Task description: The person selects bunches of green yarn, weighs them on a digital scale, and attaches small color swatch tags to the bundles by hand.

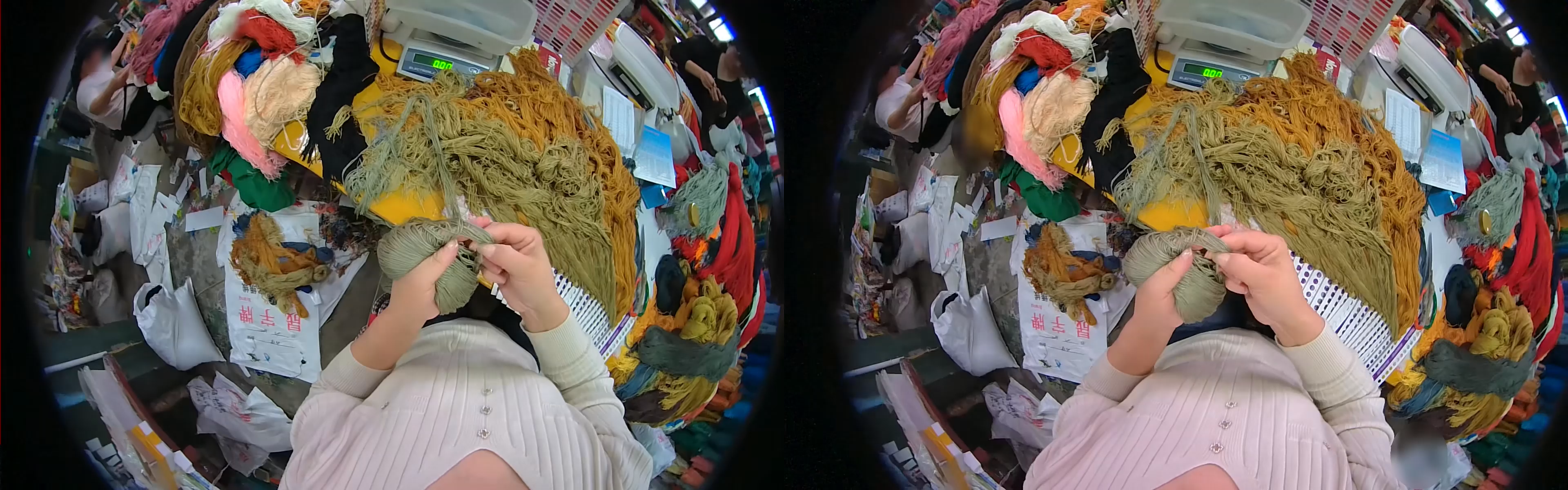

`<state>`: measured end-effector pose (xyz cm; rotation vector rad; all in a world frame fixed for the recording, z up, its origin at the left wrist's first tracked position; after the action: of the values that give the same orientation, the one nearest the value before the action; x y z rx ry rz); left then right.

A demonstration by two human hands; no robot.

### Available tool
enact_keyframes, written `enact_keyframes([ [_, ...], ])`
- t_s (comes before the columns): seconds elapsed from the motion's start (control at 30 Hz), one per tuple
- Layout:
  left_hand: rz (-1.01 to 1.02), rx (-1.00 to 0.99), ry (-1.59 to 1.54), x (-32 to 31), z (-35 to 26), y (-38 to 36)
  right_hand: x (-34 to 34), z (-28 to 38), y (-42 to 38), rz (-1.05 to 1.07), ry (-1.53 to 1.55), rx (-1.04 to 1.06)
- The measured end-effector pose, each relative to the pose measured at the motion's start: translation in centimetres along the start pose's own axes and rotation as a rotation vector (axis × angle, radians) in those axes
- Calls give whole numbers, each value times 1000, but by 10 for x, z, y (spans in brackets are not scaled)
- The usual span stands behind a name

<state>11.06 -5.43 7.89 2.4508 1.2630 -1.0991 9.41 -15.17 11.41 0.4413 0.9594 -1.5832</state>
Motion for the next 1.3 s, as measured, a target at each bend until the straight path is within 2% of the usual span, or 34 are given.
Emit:
enact_keyframes([
  [0.1, -8, -50, 48, 12, 1, -2, -3, -4, 5, 79, 15, -37],
  [0.13, -1, -89, 84, 16, -1, -2, -6, -7, 5, 88, 60, -141],
  [0.23, 60, 37, 82, 31, -10, -3, -20, -10, 1, 206, 165, -426],
  [0.27, 34, -24, -190, 37, -15, -2, -22, -8, 0, 138, -67, -383],
  [0.33, 364, -109, -705, 65, -44, -10, -17, 9, 2, 179, -183, -480],
  [0.37, 383, -168, -1038, 82, -65, -18, -19, 23, 7, 149, -228, -476],
  [0.4, 398, -283, -1089, 116, -80, -29, -29, 43, 10, -11, -491, -343],
  [0.47, 126, -544, -1043, 194, -94, -68, -2, 79, 31, -72, -349, -196],
  [0.5, 13, -612, -985, 235, -92, -90, 9, 104, 46, -52, -529, 14],
  [0.53, -89, -654, -975, 265, -87, -115, 31, 125, 61, -161, -241, 10],
  [0.57, -232, -739, -937, 311, -73, -143, 42, 150, 76, -198, -201, 80],
  [0.6, -370, -733, -1001, 322, -72, -168, 65, 176, 96, -197, -139, 128],
  [0.67, -828, -811, -851, 392, -51, -228, 80, 222, 122, -197, -151, 240],
  [0.7, -879, -841, -845, 416, -50, -255, 70, 238, 128, -224, -220, 282],
  [0.77, -982, -892, -840, 458, -47, -300, 59, 268, 153, -107, -201, 333],
  [0.8, -1037, -912, -836, 467, -44, -307, 46, 282, 162, -99, -218, 382],
  [0.93, -1512, -833, -416, 415, -84, -349, 7, 328, 184, -94, -202, 565],
  [0.97, -1637, -854, -407, 419, -78, -371, -1, 342, 182, -141, -266, 617],
  [1.0, -1758, -875, -429, 423, -69, -393, 25, 384, 193, -79, -243, 667],
  [1.07, -1943, -932, -519, 435, -46, -436, 12, 411, 175, -50, -277, 748],
  [1.1, -1983, -948, -563, 438, -35, -448, -4, 411, 163, -60, -247, 756],
  [1.13, -1972, -955, -594, 442, -22, -451, -41, 370, 152, -97, -425, 659],
  [1.17, -1913, -941, -598, 445, -14, -445, -79, 329, 140, -121, -619, 561],
  [1.2, -1739, -915, -580, 449, -2, -427, -117, 287, 128, -128, -811, 467],
  [1.23, -1684, -856, -555, 444, 4, -406, -127, 264, 132, -11, -964, 348],
  [1.27, -1629, -797, -526, 439, 9, -386, -142, 242, 137, 121, -881, 332],
  [1.3, -1504, -715, -509, 428, 15, -361, -177, 225, 132, 380, -872, 295],
])
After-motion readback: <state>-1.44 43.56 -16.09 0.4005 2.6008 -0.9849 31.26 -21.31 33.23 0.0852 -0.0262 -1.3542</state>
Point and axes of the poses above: each hand's wrist, its own y-axis towards the middle knuckle, its own x-axis out of the back of the hand, z = x × y, the point moved 5 cm from there along y, towards the middle knuckle, and after that the axes turned 15 degrees about y, right-handed, at the moved point
